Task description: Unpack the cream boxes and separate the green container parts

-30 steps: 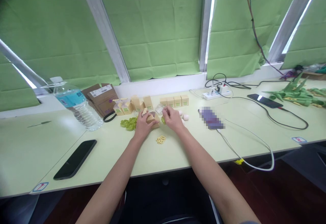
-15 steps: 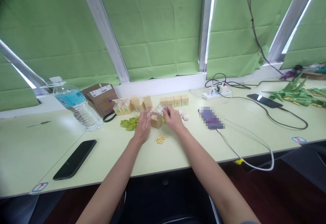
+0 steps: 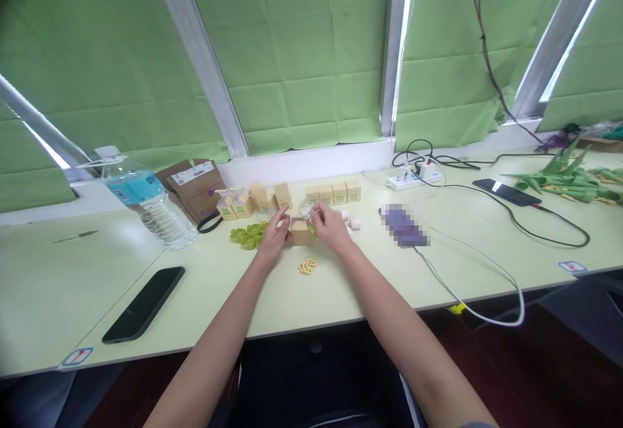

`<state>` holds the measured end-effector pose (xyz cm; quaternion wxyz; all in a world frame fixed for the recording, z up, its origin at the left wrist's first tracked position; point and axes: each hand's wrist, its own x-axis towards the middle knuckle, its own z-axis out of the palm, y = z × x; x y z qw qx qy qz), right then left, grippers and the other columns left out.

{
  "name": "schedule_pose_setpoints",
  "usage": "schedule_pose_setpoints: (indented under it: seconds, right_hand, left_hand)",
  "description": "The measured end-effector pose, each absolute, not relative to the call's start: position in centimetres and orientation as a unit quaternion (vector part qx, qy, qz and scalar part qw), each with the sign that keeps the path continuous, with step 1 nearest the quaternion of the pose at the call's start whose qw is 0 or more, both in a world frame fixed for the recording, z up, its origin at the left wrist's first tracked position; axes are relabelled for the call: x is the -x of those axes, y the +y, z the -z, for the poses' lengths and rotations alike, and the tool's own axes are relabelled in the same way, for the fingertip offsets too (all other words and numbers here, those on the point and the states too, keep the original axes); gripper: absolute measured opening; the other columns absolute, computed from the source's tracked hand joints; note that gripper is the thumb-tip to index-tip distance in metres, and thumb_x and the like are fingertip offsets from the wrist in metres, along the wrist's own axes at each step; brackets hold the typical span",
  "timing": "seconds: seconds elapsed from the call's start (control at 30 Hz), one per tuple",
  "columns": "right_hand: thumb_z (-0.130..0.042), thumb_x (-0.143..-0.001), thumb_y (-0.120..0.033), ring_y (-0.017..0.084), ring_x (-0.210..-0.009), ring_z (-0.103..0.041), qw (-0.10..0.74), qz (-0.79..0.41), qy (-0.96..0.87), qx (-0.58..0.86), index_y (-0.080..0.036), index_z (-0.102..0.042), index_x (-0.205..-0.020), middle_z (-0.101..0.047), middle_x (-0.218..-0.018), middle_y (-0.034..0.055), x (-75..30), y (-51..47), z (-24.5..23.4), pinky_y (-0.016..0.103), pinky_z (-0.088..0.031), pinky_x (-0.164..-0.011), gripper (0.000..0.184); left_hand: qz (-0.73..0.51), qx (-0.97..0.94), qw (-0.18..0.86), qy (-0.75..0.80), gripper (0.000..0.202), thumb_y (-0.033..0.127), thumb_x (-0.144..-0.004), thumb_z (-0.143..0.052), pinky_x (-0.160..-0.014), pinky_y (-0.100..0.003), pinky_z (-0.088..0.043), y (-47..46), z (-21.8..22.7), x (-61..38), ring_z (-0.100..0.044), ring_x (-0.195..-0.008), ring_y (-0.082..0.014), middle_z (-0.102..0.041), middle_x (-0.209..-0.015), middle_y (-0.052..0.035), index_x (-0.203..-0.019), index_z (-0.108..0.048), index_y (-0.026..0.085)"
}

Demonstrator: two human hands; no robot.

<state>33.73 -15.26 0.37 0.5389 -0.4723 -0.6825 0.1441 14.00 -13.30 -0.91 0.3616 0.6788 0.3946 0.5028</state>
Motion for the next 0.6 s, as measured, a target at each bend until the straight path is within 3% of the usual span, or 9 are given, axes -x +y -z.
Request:
schedule_pose_setpoints:
  seconds: [0.13, 0.27, 0.47, 0.6]
  right_hand:
    - [-0.046, -0.094, -0.045, 0.017, -0.057, -0.05, 0.54, -0.145, -0.682, 0.472, -0.022, -0.058, -0.088, -0.057, -0.062, -0.001, -33.8, -15.1, -0.3, 0.027, -0.034, -0.057, 0.026]
    - [-0.046, -0.094, -0.044, 0.016, -0.056, -0.05, 0.539, -0.145, -0.683, 0.472, -0.022, -0.057, -0.087, -0.056, -0.062, -0.0014, -33.8, -15.2, -0.4, 0.027, -0.034, -0.057, 0.025]
    - [-0.047, -0.094, -0.046, 0.016, -0.054, -0.049, 0.549, -0.14, -0.665, 0.486, -0.022, -0.058, -0.089, -0.054, -0.06, -0.0024, -34.0, -15.1, -0.4, 0.027, -0.033, -0.056, 0.027]
    - [-0.046, -0.094, -0.048, 0.016, -0.055, -0.051, 0.57, -0.146, -0.64, 0.494, -0.022, -0.058, -0.09, -0.056, -0.061, -0.0021, -34.4, -14.7, -0.2, 0.026, -0.034, -0.056, 0.029]
  left_hand:
    - [-0.48, -0.659, 0.427, 0.391, 0.071, 0.062, -0.083, -0.065, -0.05, -0.026, -0.046, -13.4, 0.7, -14.1, -0.056, -0.052, -0.0092, -0.067, -0.111, -0.0112, -0.14, -0.055, 0.02]
    - [-0.498, -0.637, 0.44, 0.39, 0.063, 0.058, -0.076, -0.075, -0.053, -0.025, -0.045, -13.5, 0.3, -14.0, -0.056, -0.053, -0.0085, -0.069, -0.109, -0.0101, -0.121, -0.063, 0.017]
    - [-0.512, -0.617, 0.444, 0.4, 0.048, 0.055, -0.067, -0.081, -0.052, -0.022, -0.04, -13.6, 0.2, -14.0, -0.05, -0.052, -0.0082, -0.063, -0.07, 0.0012, -0.089, -0.06, 0.017]
    - [-0.526, -0.602, 0.409, 0.44, 0.049, 0.059, -0.067, -0.078, -0.045, -0.022, -0.034, -13.7, -0.5, -13.9, -0.045, -0.047, -0.0081, -0.058, -0.061, 0.0032, -0.084, -0.059, 0.018]
